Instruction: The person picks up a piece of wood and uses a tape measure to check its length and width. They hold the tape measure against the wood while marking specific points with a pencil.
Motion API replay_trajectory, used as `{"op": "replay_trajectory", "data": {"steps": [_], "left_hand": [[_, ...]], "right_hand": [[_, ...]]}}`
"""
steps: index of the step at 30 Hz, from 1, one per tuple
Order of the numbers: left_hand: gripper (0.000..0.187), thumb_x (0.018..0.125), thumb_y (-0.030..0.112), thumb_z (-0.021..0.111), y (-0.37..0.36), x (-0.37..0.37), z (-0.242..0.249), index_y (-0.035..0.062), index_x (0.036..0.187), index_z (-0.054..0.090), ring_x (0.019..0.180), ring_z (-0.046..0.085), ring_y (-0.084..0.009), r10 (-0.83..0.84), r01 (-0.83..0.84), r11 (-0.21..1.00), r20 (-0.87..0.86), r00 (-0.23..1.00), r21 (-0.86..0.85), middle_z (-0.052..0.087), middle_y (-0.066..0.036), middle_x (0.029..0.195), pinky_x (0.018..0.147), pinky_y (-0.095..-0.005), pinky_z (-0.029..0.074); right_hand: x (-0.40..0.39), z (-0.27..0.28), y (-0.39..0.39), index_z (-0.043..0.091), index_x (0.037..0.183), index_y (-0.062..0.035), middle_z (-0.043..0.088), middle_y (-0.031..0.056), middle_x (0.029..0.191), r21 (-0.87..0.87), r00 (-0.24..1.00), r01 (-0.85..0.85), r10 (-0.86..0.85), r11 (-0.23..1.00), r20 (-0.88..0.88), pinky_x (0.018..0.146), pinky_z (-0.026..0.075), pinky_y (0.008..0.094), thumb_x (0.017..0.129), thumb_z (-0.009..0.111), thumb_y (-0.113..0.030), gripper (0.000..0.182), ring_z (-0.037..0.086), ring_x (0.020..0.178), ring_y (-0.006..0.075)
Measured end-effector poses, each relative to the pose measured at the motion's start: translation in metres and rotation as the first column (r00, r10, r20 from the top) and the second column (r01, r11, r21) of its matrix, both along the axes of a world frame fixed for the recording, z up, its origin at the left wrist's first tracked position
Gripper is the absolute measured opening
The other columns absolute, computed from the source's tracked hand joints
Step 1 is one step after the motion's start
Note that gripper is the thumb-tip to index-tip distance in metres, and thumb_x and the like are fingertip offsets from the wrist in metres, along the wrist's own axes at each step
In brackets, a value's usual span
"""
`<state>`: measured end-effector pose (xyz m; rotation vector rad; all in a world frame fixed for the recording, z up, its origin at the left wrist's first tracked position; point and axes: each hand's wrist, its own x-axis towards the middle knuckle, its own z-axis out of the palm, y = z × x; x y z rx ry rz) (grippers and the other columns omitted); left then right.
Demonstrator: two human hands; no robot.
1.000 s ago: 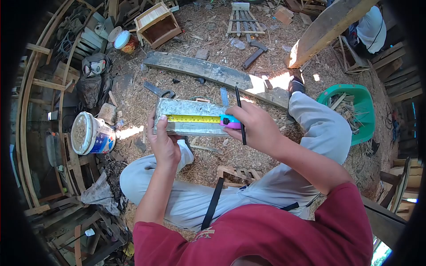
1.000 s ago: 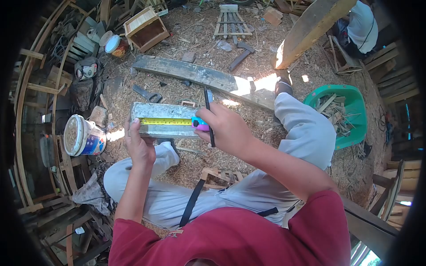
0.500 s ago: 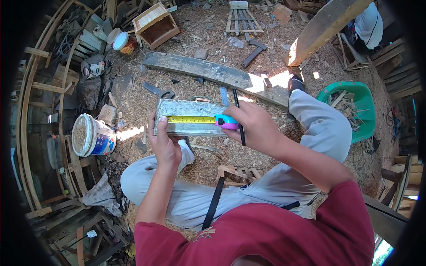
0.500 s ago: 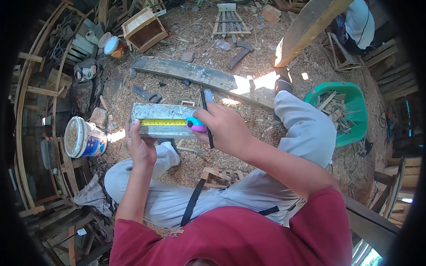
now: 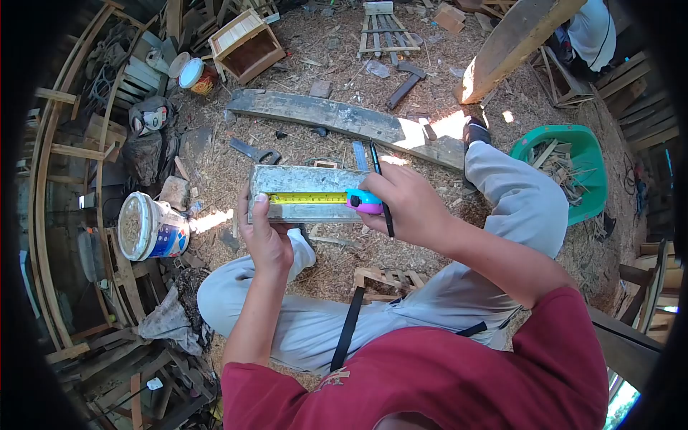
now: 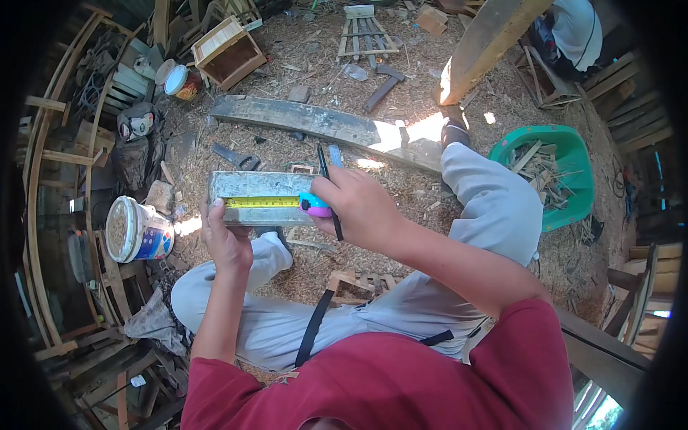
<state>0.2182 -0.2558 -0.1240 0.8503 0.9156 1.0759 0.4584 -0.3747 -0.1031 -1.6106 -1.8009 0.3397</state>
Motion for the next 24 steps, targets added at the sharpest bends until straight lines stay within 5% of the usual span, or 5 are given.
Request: {"op": "replay_trajectory", "data": {"steps": [24], "left_hand": [[0.057,0.101,0.021,0.070,-0.0041,0.0015,0.0003,-0.0018,0.148,0.047,0.097,0.075,-0.0205,0.068,-0.064,0.995,-0.059,0.996,0.073,0.069,-0.014,0.123,0.074,-0.0362,0.069]], "right_hand": [[-0.0010,-0.0044,-0.0016,0.057,0.100,-0.0075,0.058,0.0149,0.093,-0.015,1.000,0.013,-0.013,1.000,-0.021,0.074,0.050,0.0489,0.077,0.084,-0.020,0.038,0.064,0.086,0.0376]]}}
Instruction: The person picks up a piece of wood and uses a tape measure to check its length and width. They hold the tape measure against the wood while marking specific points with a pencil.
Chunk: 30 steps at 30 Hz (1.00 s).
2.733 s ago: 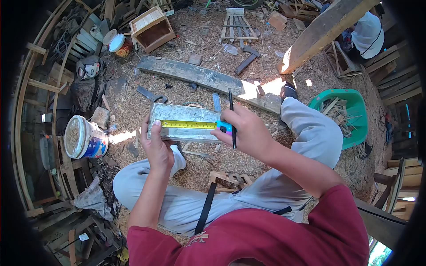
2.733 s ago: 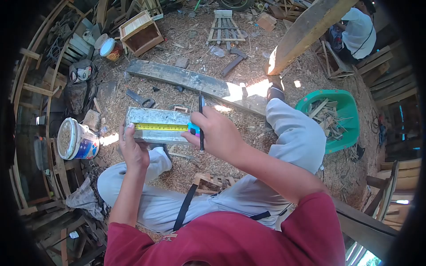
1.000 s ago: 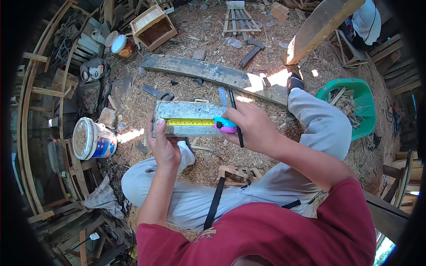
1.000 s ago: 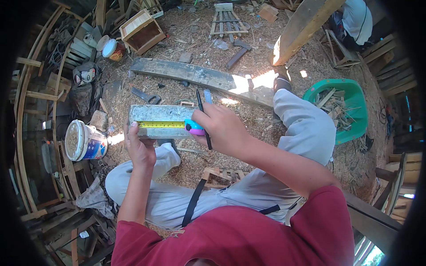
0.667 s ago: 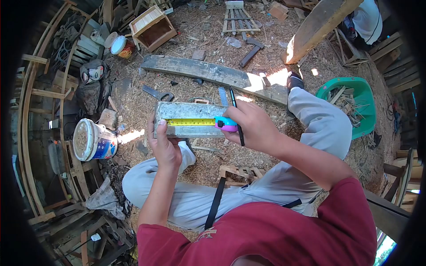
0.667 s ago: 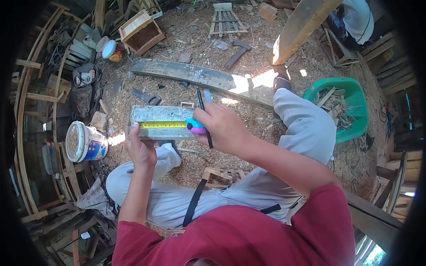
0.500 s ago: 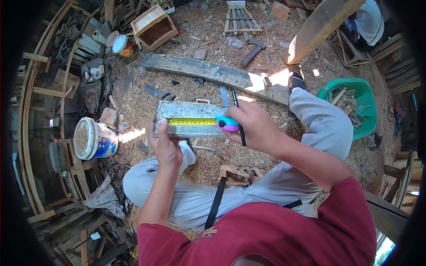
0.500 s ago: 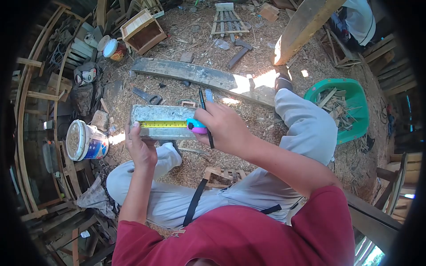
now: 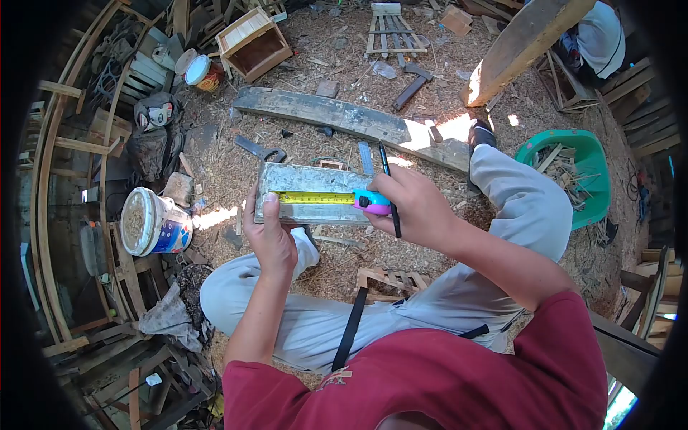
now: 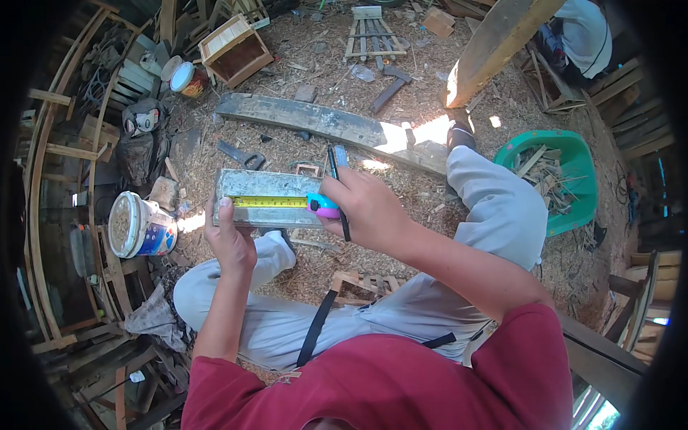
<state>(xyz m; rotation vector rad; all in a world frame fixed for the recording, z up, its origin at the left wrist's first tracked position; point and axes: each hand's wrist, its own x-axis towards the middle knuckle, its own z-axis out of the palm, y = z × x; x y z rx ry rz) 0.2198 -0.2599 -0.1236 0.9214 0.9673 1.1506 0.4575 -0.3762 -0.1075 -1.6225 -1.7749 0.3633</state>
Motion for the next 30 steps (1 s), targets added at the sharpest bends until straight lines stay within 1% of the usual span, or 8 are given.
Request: {"op": "replay_trajectory", "data": {"steps": [3,6,9,12,18,21,24,30], "left_hand": [[0.058,0.102,0.021,0.070,-0.001,-0.001,-0.002,-0.0039,0.148,0.047,0.099,0.074,-0.0200,0.020,-0.019,1.000,-0.019,1.000,0.020,0.068,-0.015,0.124,0.077,-0.0362,0.068],[0.058,0.102,0.022,0.070,0.002,-0.008,-0.011,-0.0053,0.148,0.047,0.102,0.073,-0.0201,-0.004,0.009,0.997,-0.058,0.998,0.080,0.067,-0.016,0.125,0.080,-0.0368,0.067],[0.058,0.098,0.024,0.074,-0.002,-0.005,-0.006,-0.0003,0.146,0.049,0.101,0.073,-0.0212,0.007,-0.005,0.999,-0.054,0.998,0.046,0.069,-0.013,0.121,0.081,-0.0365,0.063],[0.059,0.098,0.025,0.074,-0.002,-0.002,-0.004,0.0000,0.146,0.050,0.101,0.073,-0.0211,0.028,-0.025,0.998,-0.042,0.999,0.053,0.069,-0.013,0.119,0.080,-0.0360,0.063],[0.065,0.097,0.028,0.075,0.000,-0.004,-0.007,0.0006,0.149,0.046,0.100,0.073,-0.0216,0.036,-0.033,0.998,-0.064,0.997,0.046,0.069,-0.013,0.120,0.075,-0.0375,0.064],[0.054,0.103,0.020,0.069,0.000,-0.008,-0.009,-0.0046,0.147,0.049,0.108,0.070,-0.0203,0.007,-0.006,0.999,-0.036,0.999,0.045,0.067,-0.015,0.127,0.093,-0.0384,0.061],[0.051,0.103,0.018,0.068,0.000,-0.007,-0.010,-0.0044,0.146,0.051,0.109,0.069,-0.0190,0.023,-0.022,0.999,-0.035,0.999,0.041,0.068,-0.014,0.126,0.097,-0.0372,0.058],[0.048,0.104,0.017,0.066,0.000,-0.007,-0.011,-0.0043,0.145,0.052,0.110,0.069,-0.0195,0.031,-0.029,0.999,-0.039,0.999,0.041,0.068,-0.015,0.128,0.098,-0.0376,0.057]], "right_hand": [[-0.001,-0.001,0.000,0.057,0.101,-0.0076,0.058,0.0145,0.094,-0.009,1.000,0.008,-0.008,1.000,0.000,0.074,0.050,0.0490,0.077,0.084,-0.020,0.039,0.064,0.086,0.0375],[0.000,0.000,-0.001,0.057,0.102,-0.0077,0.058,0.0143,0.094,-0.019,1.000,-0.001,0.001,1.000,-0.020,0.075,0.051,0.0490,0.076,0.084,-0.020,0.039,0.064,0.086,0.0375],[0.000,0.001,-0.001,0.057,0.102,-0.0078,0.058,0.0145,0.095,-0.045,1.000,0.008,-0.008,0.999,-0.013,0.075,0.051,0.0490,0.076,0.084,-0.020,0.040,0.064,0.086,0.0375],[0.000,0.004,-0.001,0.057,0.103,-0.0078,0.058,0.0148,0.095,-0.025,1.000,-0.001,0.000,1.000,-0.029,0.074,0.051,0.0492,0.076,0.084,-0.020,0.039,0.064,0.086,0.0376],[0.000,0.001,-0.001,0.057,0.103,-0.0075,0.058,0.0155,0.095,-0.028,0.999,0.005,-0.006,1.000,-0.039,0.075,0.051,0.0496,0.078,0.083,-0.019,0.038,0.064,0.087,0.0383],[0.001,0.003,-0.002,0.058,0.103,-0.0072,0.058,0.0156,0.095,-0.028,0.999,0.007,-0.009,1.000,-0.049,0.076,0.051,0.0497,0.078,0.083,-0.018,0.037,0.064,0.088,0.0385],[0.001,0.003,-0.002,0.058,0.103,-0.0070,0.059,0.0159,0.096,-0.012,0.998,0.009,-0.009,1.000,-0.056,0.076,0.051,0.0498,0.078,0.083,-0.018,0.037,0.064,0.088,0.0387],[0.001,0.003,-0.002,0.059,0.104,-0.0068,0.059,0.0162,0.096,-0.022,0.998,0.005,-0.007,1.000,-0.055,0.076,0.051,0.0496,0.078,0.083,-0.018,0.037,0.064,0.089,0.0386]]}}
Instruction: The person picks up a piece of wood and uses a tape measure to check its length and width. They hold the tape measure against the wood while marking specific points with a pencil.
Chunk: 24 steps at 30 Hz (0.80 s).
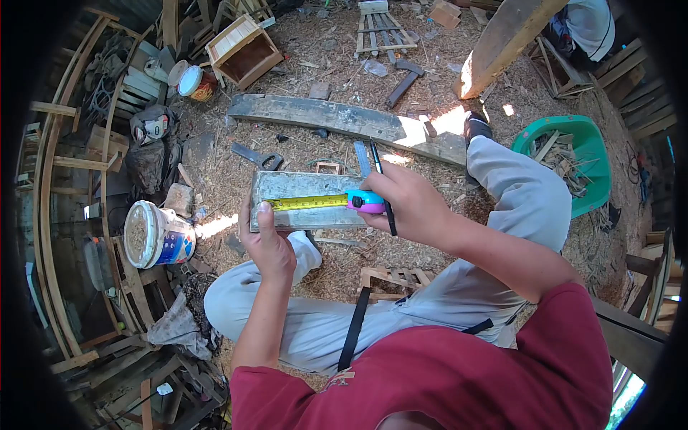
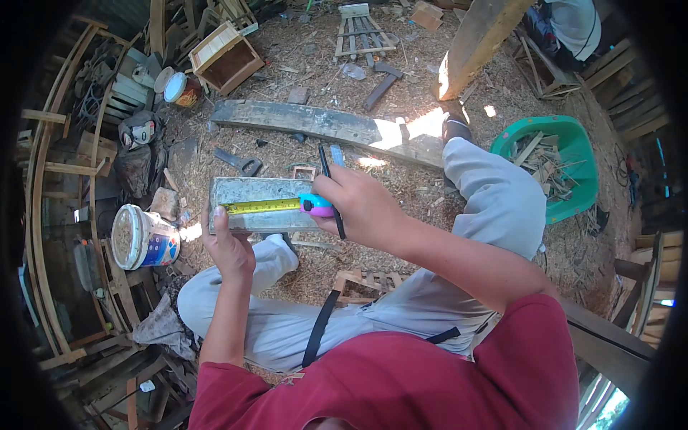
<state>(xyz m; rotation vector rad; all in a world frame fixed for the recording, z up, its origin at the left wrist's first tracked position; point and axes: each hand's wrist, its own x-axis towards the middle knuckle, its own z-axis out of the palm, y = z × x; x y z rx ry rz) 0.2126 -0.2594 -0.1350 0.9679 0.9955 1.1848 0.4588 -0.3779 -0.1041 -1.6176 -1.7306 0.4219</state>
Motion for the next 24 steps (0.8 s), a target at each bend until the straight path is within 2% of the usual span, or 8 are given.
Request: {"op": "replay_trajectory", "data": {"steps": [3,12,18,21,24], "left_hand": [[0.068,0.100,0.027,0.071,0.003,0.000,-0.006,0.0011,0.155,0.040,0.102,0.073,-0.0233,0.024,-0.023,0.999,-0.031,0.999,0.037,0.068,-0.015,0.123,0.075,-0.0384,0.065],[0.061,0.104,0.025,0.066,-0.001,0.002,-0.001,-0.0019,0.153,0.041,0.107,0.072,-0.0235,0.019,-0.019,0.999,-0.014,1.000,0.032,0.067,-0.016,0.126,0.085,-0.0405,0.064],[0.060,0.103,0.025,0.071,0.001,0.002,-0.006,-0.0021,0.149,0.046,0.104,0.072,-0.0215,0.026,-0.023,0.996,-0.032,0.999,0.091,0.069,-0.014,0.122,0.083,-0.0373,0.064],[0.046,0.103,0.019,0.071,0.001,0.000,-0.005,-0.0047,0.140,0.057,0.108,0.067,-0.0159,0.020,-0.010,0.995,-0.096,0.995,0.096,0.069,-0.012,0.122,0.096,-0.0335,0.057],[0.042,0.102,0.016,0.072,-0.003,0.006,0.007,-0.0055,0.136,0.060,0.105,0.067,-0.0141,-0.011,0.018,0.997,-0.103,0.995,0.069,0.069,-0.010,0.119,0.093,-0.0305,0.057]], "right_hand": [[0.000,-0.001,0.000,0.059,0.104,-0.0067,0.059,0.0162,0.097,0.010,1.000,-0.002,0.002,1.000,-0.007,0.076,0.051,0.0495,0.079,0.082,-0.019,0.037,0.064,0.089,0.0385],[0.000,0.001,-0.001,0.060,0.104,-0.0068,0.059,0.0166,0.097,0.016,1.000,0.000,0.000,1.000,-0.014,0.076,0.050,0.0497,0.080,0.082,-0.020,0.036,0.064,0.089,0.0386],[-0.002,0.000,-0.001,0.058,0.104,-0.0064,0.058,0.0170,0.098,-0.001,1.000,0.010,-0.010,1.000,-0.013,0.076,0.050,0.0498,0.079,0.082,-0.020,0.037,0.064,0.089,0.0390],[-0.002,-0.001,0.000,0.057,0.103,-0.0061,0.058,0.0167,0.098,0.016,1.000,0.002,-0.002,1.000,-0.021,0.075,0.050,0.0495,0.079,0.083,-0.019,0.037,0.064,0.088,0.0387],[-0.002,-0.003,0.000,0.056,0.102,-0.0063,0.058,0.0161,0.097,0.011,1.000,-0.001,0.001,1.000,-0.026,0.074,0.050,0.0492,0.080,0.083,-0.019,0.037,0.064,0.087,0.0383]]}}
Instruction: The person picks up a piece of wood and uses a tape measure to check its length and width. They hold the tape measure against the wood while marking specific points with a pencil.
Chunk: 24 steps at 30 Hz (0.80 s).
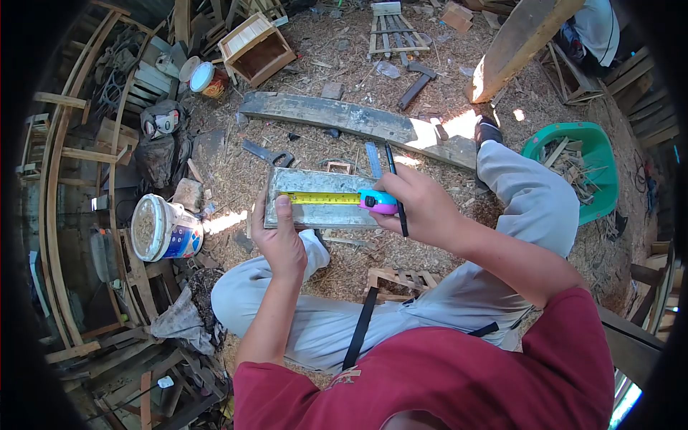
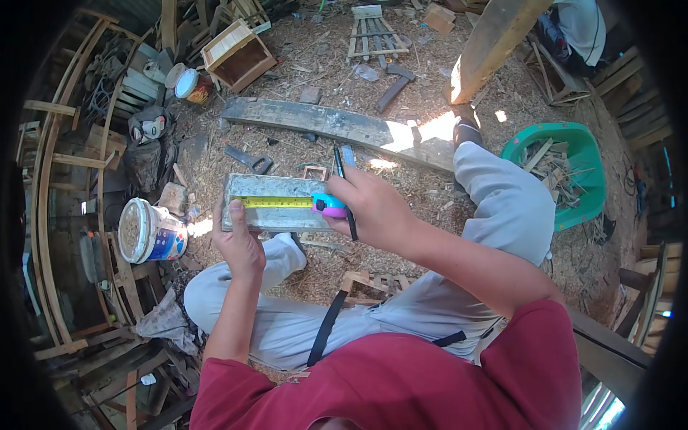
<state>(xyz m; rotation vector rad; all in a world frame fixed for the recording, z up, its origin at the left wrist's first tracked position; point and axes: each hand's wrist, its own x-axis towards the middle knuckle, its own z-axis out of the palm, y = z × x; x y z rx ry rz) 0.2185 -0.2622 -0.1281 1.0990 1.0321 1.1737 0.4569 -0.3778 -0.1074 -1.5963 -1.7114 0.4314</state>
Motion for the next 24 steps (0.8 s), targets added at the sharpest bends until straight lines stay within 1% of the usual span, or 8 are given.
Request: {"op": "replay_trajectory", "data": {"steps": [4,7,10,13,16,19,22,24], "left_hand": [[0.042,0.102,0.015,0.073,0.001,0.000,-0.003,-0.0053,0.136,0.060,0.103,0.067,-0.0134,0.001,0.000,1.000,-0.018,1.000,0.031,0.070,-0.009,0.117,0.093,-0.0299,0.057],[0.042,0.102,0.017,0.073,-0.002,0.001,0.001,-0.0050,0.136,0.060,0.103,0.067,-0.0129,0.008,-0.008,1.000,0.022,1.000,-0.011,0.070,-0.010,0.116,0.092,-0.0293,0.057],[0.043,0.105,0.018,0.067,0.004,-0.003,-0.006,-0.0033,0.140,0.054,0.099,0.072,-0.0166,-0.007,0.007,1.000,0.016,1.000,0.014,0.071,-0.011,0.116,0.083,-0.0329,0.062],[0.046,0.104,0.022,0.068,0.003,-0.006,-0.007,-0.0007,0.141,0.053,0.100,0.073,-0.0184,0.012,-0.009,0.999,0.047,0.999,-0.052,0.071,-0.011,0.118,0.080,-0.0332,0.062],[0.048,0.104,0.023,0.067,0.003,-0.006,-0.005,0.0018,0.143,0.051,0.102,0.073,-0.0198,-0.008,0.012,0.998,0.082,0.997,-0.058,0.070,-0.011,0.119,0.080,-0.0350,0.063],[0.046,0.104,0.024,0.067,0.006,-0.008,-0.012,0.0033,0.143,0.051,0.103,0.072,-0.0203,0.004,-0.002,0.999,0.061,0.998,-0.034,0.070,-0.011,0.120,0.082,-0.0376,0.064],[0.043,0.104,0.020,0.068,0.001,0.001,-0.002,-0.0017,0.138,0.056,0.102,0.070,-0.0154,0.049,-0.037,0.995,0.134,0.990,-0.095,0.070,-0.012,0.118,0.087,-0.0331,0.060],[0.042,0.104,0.020,0.069,-0.002,0.004,0.005,-0.0013,0.138,0.056,0.102,0.070,-0.0155,0.034,-0.019,0.994,0.141,0.989,-0.112,0.070,-0.011,0.118,0.088,-0.0334,0.060]], "right_hand": [[-0.001,-0.002,0.000,0.056,0.102,-0.0068,0.058,0.0156,0.096,-0.007,1.000,0.001,-0.001,1.000,0.009,0.073,0.050,0.0489,0.080,0.083,-0.020,0.037,0.064,0.086,0.0379],[-0.002,-0.001,0.001,0.057,0.102,-0.0072,0.058,0.0153,0.096,-0.002,1.000,0.006,-0.006,1.000,0.006,0.072,0.050,0.0489,0.080,0.083,-0.020,0.037,0.064,0.086,0.0376],[-0.002,-0.001,0.001,0.057,0.102,-0.0074,0.058,0.0151,0.095,-0.001,1.000,0.003,-0.003,1.000,0.000,0.073,0.050,0.0486,0.080,0.083,-0.019,0.036,0.064,0.086,0.0375],[-0.001,0.001,0.002,0.058,0.103,-0.0075,0.058,0.0149,0.095,-0.002,1.000,-0.001,0.001,1.000,-0.003,0.074,0.050,0.0482,0.079,0.083,-0.018,0.036,0.064,0.087,0.0374],[0.001,0.002,0.004,0.059,0.104,-0.0073,0.058,0.0149,0.096,0.013,1.000,0.008,-0.008,1.000,0.001,0.075,0.050,0.0479,0.079,0.083,-0.018,0.036,0.063,0.087,0.0373],[0.003,0.005,0.006,0.059,0.104,-0.0070,0.058,0.0149,0.096,0.015,1.000,0.020,-0.020,1.000,0.012,0.076,0.051,0.0481,0.078,0.082,-0.017,0.036,0.064,0.088,0.0374],[0.003,0.005,0.005,0.059,0.104,-0.0068,0.058,0.0152,0.097,0.013,1.000,0.029,-0.029,0.999,0.010,0.076,0.051,0.0488,0.079,0.082,-0.018,0.036,0.064,0.088,0.0377],[0.002,0.005,0.004,0.059,0.104,-0.0067,0.058,0.0154,0.097,0.007,0.999,0.033,-0.033,0.999,0.012,0.077,0.051,0.0493,0.079,0.082,-0.019,0.036,0.064,0.088,0.0381]]}}
